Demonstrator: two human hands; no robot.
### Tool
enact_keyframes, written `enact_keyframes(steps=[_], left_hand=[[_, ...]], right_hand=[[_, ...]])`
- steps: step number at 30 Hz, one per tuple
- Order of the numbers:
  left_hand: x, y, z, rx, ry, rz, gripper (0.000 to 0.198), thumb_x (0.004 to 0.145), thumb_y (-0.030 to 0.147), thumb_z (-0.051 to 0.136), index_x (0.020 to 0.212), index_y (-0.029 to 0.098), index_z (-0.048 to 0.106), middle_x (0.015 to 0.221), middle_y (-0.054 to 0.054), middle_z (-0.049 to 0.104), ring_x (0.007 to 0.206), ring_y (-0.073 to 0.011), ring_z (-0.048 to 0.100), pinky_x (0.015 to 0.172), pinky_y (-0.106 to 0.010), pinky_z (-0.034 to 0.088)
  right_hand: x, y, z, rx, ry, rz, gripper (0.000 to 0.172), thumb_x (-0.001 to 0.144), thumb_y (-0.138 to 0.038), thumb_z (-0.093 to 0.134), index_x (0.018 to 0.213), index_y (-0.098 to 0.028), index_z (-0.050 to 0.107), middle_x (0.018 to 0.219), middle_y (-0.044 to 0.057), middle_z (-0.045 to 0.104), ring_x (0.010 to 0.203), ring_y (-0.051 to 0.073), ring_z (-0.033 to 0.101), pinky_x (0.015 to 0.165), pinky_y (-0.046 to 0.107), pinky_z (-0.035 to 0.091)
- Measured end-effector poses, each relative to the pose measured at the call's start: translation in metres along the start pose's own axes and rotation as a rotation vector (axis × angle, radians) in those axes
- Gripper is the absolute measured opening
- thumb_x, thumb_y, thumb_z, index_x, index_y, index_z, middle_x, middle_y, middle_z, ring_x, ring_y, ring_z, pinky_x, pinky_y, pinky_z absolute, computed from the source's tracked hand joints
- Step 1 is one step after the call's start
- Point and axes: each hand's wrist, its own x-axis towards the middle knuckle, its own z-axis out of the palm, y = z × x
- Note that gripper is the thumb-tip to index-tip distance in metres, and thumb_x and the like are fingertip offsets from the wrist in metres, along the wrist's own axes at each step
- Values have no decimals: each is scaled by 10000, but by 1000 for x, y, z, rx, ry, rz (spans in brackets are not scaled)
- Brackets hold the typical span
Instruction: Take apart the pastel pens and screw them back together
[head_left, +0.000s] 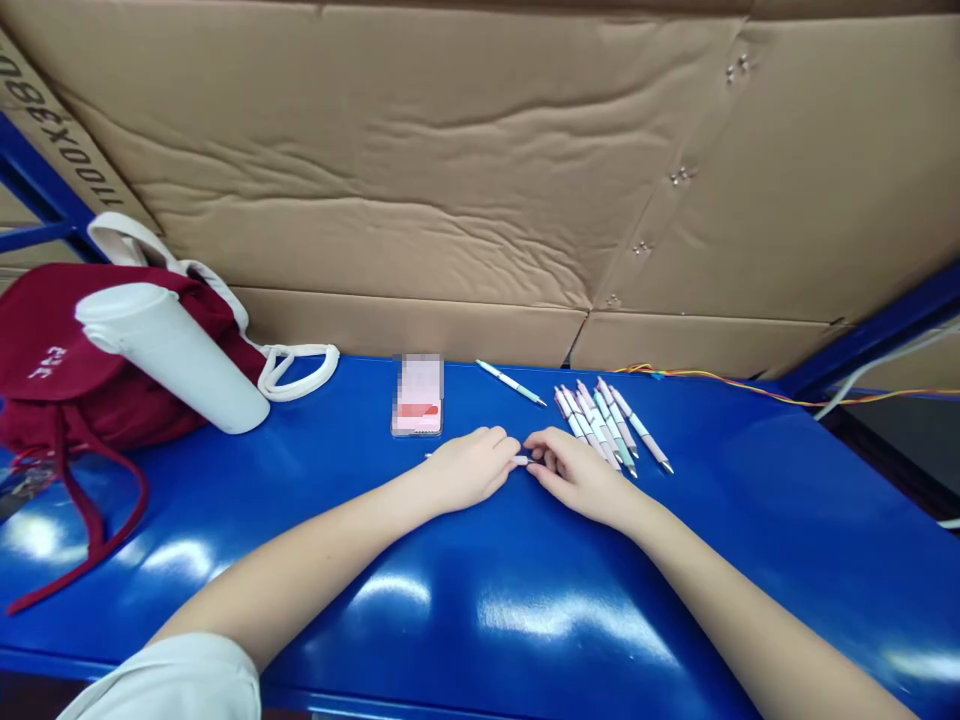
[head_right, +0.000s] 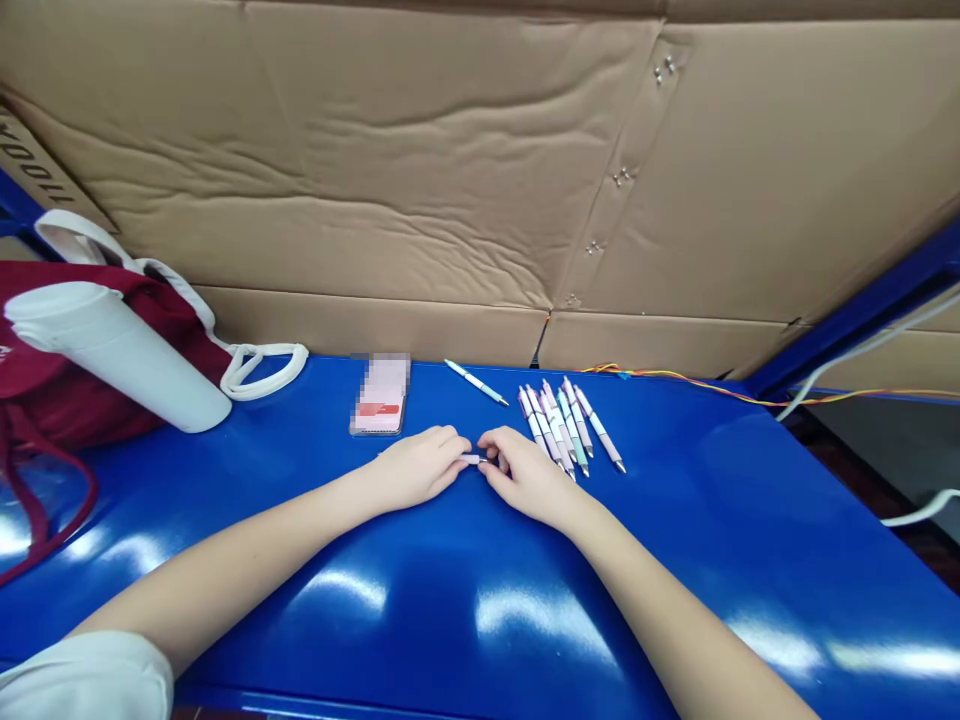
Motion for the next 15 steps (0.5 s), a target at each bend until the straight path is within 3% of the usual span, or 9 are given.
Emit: enact_keyframes(steps=[4, 15], left_hand=[[0, -1, 0, 11, -18, 16, 239, 968, 277, 332, 946, 158, 539, 912, -55, 542, 845, -191, 527, 761, -304, 463], [2, -5, 0, 13, -27, -94, 222, 959, 253, 359, 934, 148, 553, 906, -65, 550, 811, -203, 511, 734, -340, 440]], right_hand=[[0, -1, -2, -67, 3, -65, 113, 857, -164, 462, 859, -197, 571, 795, 29, 544, 669, 139, 523, 629, 288, 448], [0, 9, -5, -91, 81, 41, 136, 779, -100, 485, 838, -182, 577, 793, 35, 559, 613, 132, 516, 599, 287, 451]])
